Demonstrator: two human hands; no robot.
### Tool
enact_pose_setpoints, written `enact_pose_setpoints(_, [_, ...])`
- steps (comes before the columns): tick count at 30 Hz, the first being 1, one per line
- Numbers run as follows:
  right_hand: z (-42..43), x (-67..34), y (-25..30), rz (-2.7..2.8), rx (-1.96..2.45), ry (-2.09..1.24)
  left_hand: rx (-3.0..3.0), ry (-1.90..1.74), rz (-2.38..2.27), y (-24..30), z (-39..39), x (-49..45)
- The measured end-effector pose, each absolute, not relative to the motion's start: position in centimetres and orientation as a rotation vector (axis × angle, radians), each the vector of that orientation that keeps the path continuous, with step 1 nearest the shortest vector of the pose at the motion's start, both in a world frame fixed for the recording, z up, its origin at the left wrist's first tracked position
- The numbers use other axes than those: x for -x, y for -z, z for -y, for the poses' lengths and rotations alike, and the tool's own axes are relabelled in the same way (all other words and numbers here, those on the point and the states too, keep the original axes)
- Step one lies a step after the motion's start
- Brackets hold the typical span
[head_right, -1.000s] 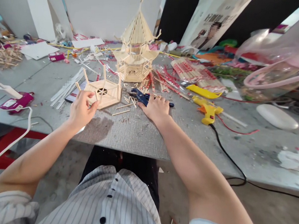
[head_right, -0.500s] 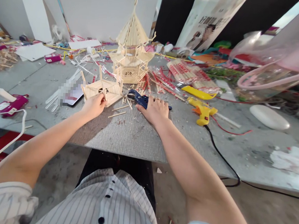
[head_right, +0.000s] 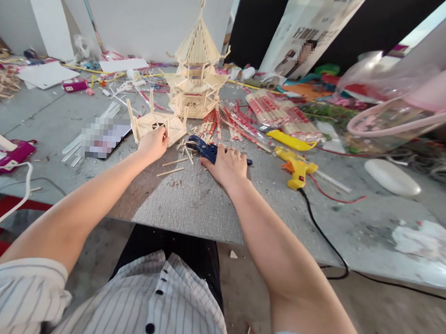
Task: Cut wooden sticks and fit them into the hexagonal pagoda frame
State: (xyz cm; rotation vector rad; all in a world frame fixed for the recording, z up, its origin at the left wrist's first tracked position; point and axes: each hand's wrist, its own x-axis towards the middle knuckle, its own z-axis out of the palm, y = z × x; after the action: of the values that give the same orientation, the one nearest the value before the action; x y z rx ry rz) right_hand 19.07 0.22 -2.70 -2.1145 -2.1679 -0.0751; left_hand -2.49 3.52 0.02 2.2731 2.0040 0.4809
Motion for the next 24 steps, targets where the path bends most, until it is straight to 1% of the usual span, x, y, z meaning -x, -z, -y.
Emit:
enact_pose_setpoints(9, [-0.4, -19.4, 2.7, 2.156, 2.088, 0.086, -2.206, -0.75, -1.985, 1.3, -4.0, 3.4])
enact_pose_setpoints(13, [-0.6, -19.7, 2.3, 2.081, 2.113, 0.045, -2.319, -0.867, -1.977, 0.7, -2.7, 3.6])
enact_pose_setpoints(16, [-0.7, -20.1, 2.0, 2.034, 2.147, 0.023, -2.52, -0.829, -1.88, -0.2, -1.6, 3.0])
enact_pose_setpoints(19, [-0.8, -20.7, 1.9, 1.98, 2.177, 0.012, -2.614, -0.795, -1.89, -0.9, -1.0, 2.6])
enact_pose_setpoints(24, [-1.3, -21.3, 2.3, 1.932, 2.196, -0.015, -2.612, -0.556, -1.884, -1.0, -0.8, 2.4])
